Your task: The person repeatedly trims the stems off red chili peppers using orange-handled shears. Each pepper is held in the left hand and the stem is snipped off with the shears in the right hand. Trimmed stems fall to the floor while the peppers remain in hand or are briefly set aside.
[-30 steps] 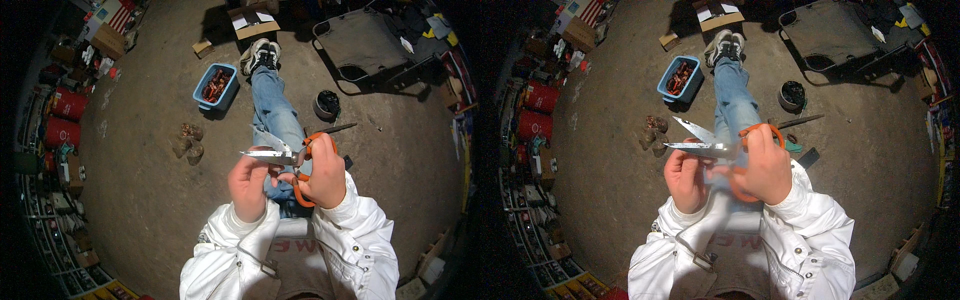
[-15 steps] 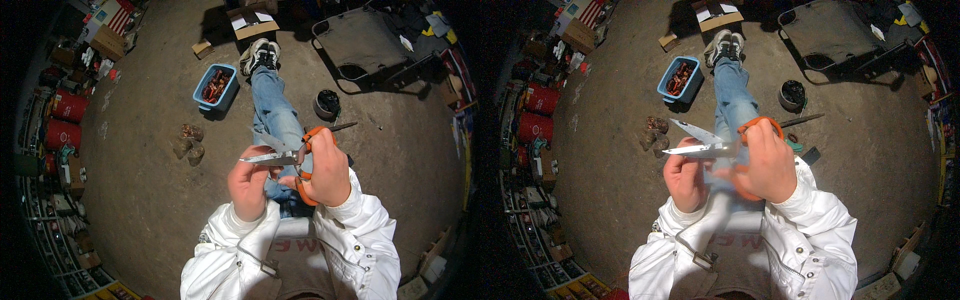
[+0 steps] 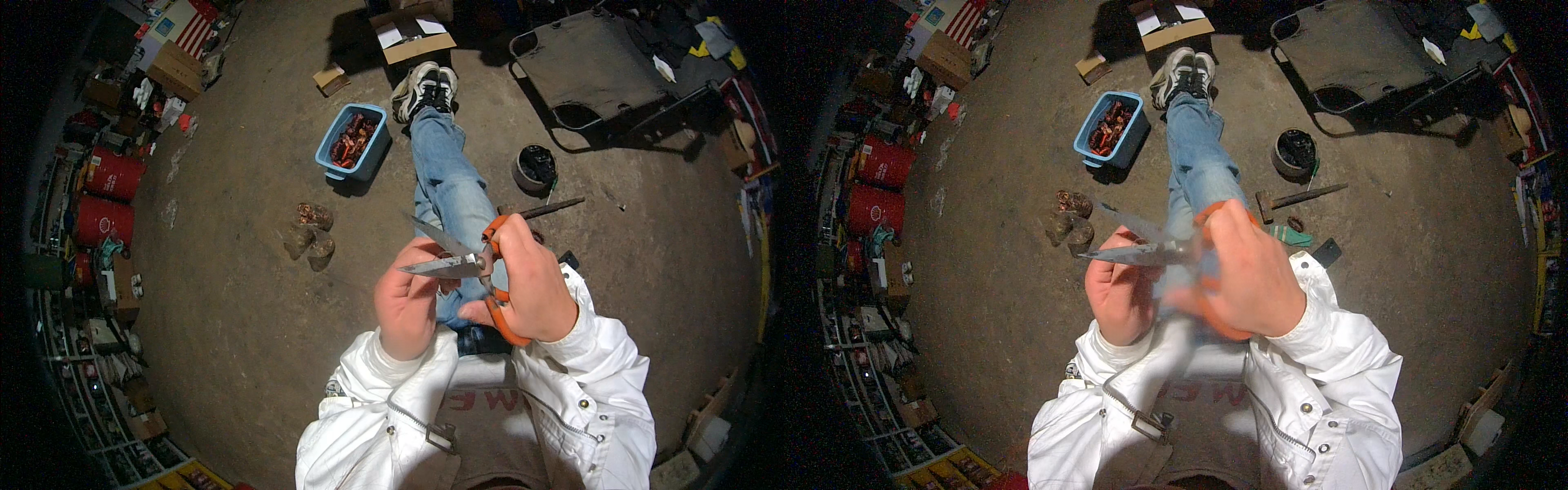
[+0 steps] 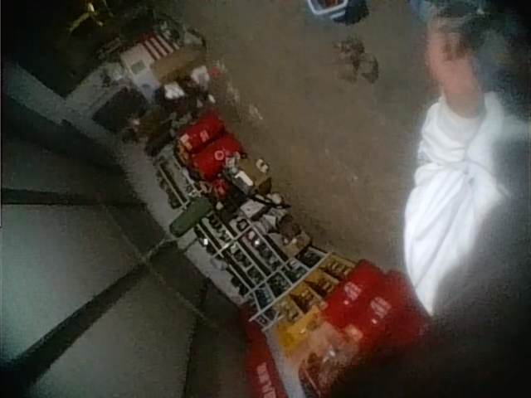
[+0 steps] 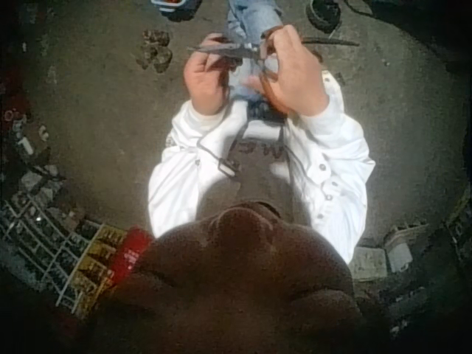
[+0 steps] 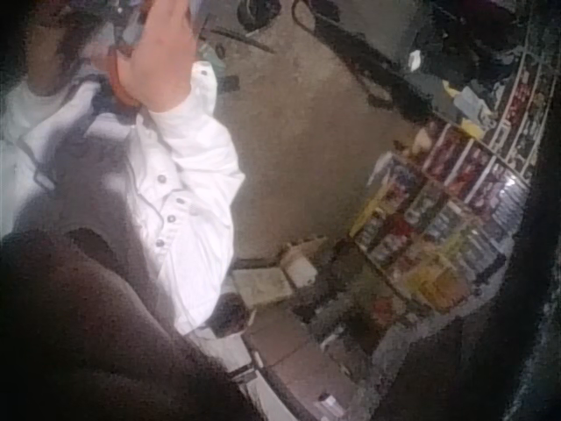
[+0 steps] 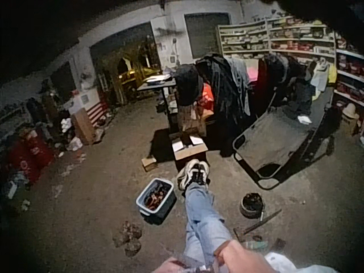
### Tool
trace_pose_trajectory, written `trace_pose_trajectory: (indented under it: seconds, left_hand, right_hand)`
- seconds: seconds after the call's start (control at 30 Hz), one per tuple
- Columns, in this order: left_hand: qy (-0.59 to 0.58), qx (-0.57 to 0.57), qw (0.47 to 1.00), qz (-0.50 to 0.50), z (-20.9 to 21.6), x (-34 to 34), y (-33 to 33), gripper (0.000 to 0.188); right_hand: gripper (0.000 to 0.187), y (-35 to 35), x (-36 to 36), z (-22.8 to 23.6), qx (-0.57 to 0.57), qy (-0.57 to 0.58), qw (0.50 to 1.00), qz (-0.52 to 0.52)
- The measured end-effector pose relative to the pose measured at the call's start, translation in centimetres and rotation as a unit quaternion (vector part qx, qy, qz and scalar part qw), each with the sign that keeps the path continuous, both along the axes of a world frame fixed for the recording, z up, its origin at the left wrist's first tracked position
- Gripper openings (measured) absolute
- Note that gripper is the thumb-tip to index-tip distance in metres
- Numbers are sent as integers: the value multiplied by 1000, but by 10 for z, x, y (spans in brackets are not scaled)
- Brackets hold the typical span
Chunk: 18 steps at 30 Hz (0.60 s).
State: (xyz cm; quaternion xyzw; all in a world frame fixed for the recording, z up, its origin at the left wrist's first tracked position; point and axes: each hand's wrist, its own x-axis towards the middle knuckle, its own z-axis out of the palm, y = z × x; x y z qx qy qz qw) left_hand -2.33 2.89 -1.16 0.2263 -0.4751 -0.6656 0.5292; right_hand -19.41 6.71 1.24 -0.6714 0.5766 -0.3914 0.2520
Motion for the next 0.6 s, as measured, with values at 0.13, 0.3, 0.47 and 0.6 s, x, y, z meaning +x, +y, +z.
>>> trace_pose_trajectory:
  seconds: [0.13, 0.3, 0.47, 0.6]
  left_hand:
    - [74, 64, 994, -39, 1, 3, 0, 15]
    - [82, 127, 987, -56, 2, 7, 0, 16]
    - [108, 110, 987, -53, 1, 7, -1, 17]
    - [96, 102, 989, -56, 1, 8, -2, 18]
  right_hand:
    - [62, 0, -2, 5, 9, -5, 999, 39]
    - [62, 1, -2, 7, 44, -10, 998, 48]
    - [62, 2, 0, 4, 20, 6, 1000, 22]
    - [62, 1, 0, 2, 3, 4, 999, 31]
